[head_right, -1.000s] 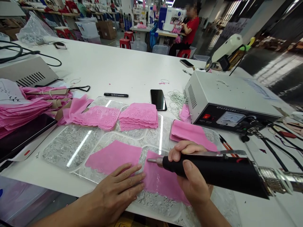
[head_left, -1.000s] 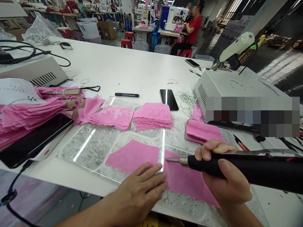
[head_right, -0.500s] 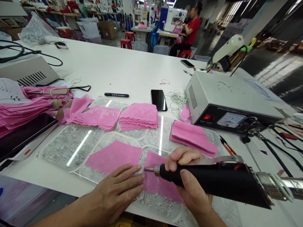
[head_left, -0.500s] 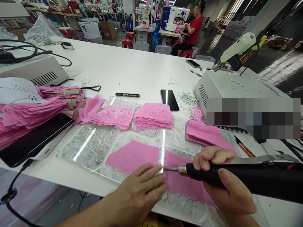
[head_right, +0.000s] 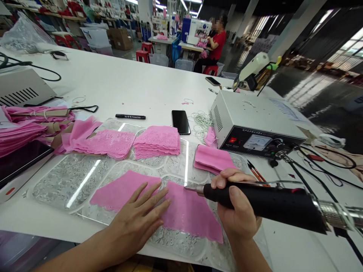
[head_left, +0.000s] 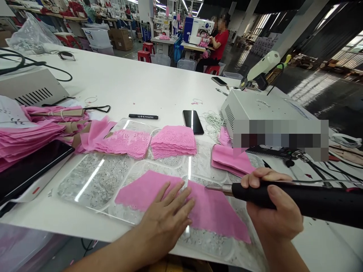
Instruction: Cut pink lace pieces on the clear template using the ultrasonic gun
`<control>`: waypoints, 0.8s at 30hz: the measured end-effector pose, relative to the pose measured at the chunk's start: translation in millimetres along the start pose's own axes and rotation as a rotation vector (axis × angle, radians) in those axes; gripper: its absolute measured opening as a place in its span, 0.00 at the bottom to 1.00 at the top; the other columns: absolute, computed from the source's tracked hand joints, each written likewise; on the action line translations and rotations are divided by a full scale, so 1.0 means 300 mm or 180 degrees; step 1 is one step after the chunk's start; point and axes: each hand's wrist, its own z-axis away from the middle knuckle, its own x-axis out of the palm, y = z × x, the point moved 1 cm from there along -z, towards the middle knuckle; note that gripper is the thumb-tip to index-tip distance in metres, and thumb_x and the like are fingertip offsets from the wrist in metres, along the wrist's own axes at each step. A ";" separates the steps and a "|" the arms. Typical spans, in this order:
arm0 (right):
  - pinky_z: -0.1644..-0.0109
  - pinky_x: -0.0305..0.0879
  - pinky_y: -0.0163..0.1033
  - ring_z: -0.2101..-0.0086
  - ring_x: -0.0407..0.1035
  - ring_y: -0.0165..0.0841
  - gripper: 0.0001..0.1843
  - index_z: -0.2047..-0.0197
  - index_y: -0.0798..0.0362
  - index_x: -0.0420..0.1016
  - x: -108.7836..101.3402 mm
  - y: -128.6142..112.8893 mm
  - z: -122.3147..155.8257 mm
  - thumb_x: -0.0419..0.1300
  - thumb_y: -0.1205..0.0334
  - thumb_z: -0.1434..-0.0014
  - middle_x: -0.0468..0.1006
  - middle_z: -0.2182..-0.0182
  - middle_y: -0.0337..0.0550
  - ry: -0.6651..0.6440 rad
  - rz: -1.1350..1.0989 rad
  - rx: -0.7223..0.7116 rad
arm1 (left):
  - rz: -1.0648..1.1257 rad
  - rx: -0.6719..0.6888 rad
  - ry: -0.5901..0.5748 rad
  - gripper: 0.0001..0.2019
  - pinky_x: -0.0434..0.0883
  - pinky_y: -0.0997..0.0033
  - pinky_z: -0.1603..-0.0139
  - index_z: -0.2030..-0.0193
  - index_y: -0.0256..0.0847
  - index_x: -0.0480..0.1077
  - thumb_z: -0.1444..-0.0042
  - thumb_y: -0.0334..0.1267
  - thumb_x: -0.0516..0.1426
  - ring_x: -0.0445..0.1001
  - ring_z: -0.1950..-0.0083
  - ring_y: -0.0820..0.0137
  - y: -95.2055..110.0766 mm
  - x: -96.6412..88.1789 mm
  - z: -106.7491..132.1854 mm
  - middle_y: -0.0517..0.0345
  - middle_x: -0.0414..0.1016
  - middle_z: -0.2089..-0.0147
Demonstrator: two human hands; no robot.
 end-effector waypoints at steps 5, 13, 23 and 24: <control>0.72 0.68 0.38 0.75 0.64 0.27 0.04 0.69 0.52 0.73 0.017 0.014 0.011 0.60 0.66 0.51 0.70 0.69 0.39 -0.0123 -0.0067 -0.0033 | -0.0088 -0.0013 -0.0006 0.14 0.58 0.48 0.33 0.45 0.38 0.70 0.33 0.36 0.49 0.62 0.34 0.56 -0.004 0.021 0.007 0.52 0.70 0.39; 0.71 0.69 0.38 0.75 0.65 0.27 0.02 0.69 0.52 0.72 0.031 0.020 0.015 0.61 0.66 0.49 0.71 0.69 0.39 -0.0242 -0.0015 -0.0054 | -0.0109 -0.0014 -0.0097 0.15 0.57 0.48 0.33 0.44 0.39 0.69 0.33 0.37 0.49 0.61 0.33 0.57 -0.010 0.031 0.015 0.53 0.70 0.39; 0.73 0.66 0.38 0.76 0.64 0.28 0.04 0.71 0.53 0.73 -0.013 -0.018 -0.013 0.59 0.65 0.53 0.69 0.70 0.40 0.0086 0.0022 -0.0121 | -0.0203 0.0132 -0.0153 0.16 0.56 0.45 0.32 0.43 0.38 0.69 0.35 0.31 0.49 0.59 0.33 0.56 -0.017 0.031 0.016 0.52 0.69 0.38; 0.74 0.66 0.38 0.76 0.64 0.28 0.04 0.71 0.53 0.72 -0.019 -0.020 -0.014 0.59 0.65 0.53 0.69 0.70 0.40 0.0101 0.0029 -0.0122 | -0.0217 0.0135 -0.0153 0.16 0.55 0.45 0.32 0.43 0.38 0.69 0.35 0.31 0.49 0.59 0.32 0.55 -0.017 0.032 0.016 0.52 0.69 0.38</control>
